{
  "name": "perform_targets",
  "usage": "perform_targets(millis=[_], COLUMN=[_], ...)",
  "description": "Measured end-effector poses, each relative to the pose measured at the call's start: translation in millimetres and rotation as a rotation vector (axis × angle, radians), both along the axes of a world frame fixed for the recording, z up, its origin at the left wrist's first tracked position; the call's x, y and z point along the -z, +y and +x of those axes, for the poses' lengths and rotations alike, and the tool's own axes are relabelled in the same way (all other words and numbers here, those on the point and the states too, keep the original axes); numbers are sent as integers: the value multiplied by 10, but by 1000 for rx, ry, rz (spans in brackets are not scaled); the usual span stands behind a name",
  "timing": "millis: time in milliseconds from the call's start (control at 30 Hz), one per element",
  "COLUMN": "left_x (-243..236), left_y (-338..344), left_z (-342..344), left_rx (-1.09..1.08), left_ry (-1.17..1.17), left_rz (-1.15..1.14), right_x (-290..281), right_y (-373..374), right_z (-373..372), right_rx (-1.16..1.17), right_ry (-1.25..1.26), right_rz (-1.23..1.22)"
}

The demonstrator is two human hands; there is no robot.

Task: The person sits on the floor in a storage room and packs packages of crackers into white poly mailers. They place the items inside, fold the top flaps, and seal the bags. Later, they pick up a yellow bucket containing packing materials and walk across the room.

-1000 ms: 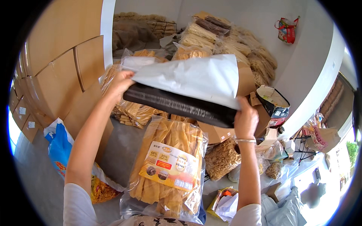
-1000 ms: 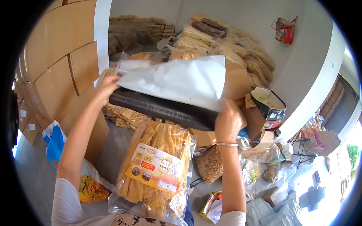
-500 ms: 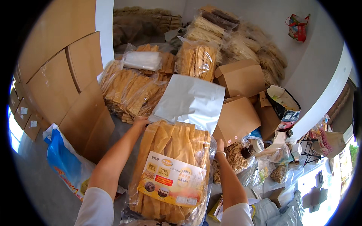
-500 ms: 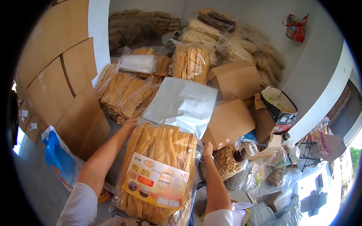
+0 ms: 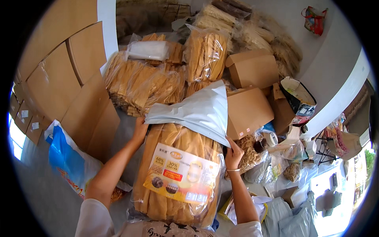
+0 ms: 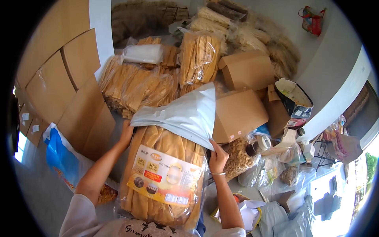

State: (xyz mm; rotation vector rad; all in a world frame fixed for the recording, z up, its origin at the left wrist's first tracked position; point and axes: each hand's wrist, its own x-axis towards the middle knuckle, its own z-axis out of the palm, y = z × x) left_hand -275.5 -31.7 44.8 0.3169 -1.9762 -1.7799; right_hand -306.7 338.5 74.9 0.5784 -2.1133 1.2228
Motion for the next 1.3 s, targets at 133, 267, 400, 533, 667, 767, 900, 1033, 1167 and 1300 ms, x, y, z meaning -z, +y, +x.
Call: perform_targets(millis=[133, 267, 400, 533, 667, 767, 900, 1033, 1167, 1300], left_x=[240, 127, 569, 842, 210, -500, -1533, -1932, -1872, -1859], left_y=[68, 284, 336, 590, 683, 814, 751, 699, 661, 776], left_z=[596, 1495, 2434, 3076, 2900, 2289, 1770, 1849, 1854, 1916], left_rx=[-1, -18, -50, -182, -172, -188, 132, 242, 226, 242], left_ry=[141, 127, -148, -282, -297, 79, 254, 200, 111, 139], left_rz=[181, 226, 490, 321, -556, 442, 193, 182, 145, 69], right_x=[-289, -432, -8, 139, 12, -267, -632, -1209, -1156, -1215], right_y=[86, 294, 545, 574, 442, 259, 314, 132, 556, 778], right_z=[608, 1237, 1969, 2383, 2297, 1966, 1346, 1476, 1492, 1535], right_rx=[21, -30, -161, -139, -149, -78, 52, 24, -103, 3], right_ry=[-119, -25, -240, -490, -451, -359, -456, -183, -303, -361], right_rz=[-118, 42, 212, 105, 50, -45, -543, -992, -434, -161])
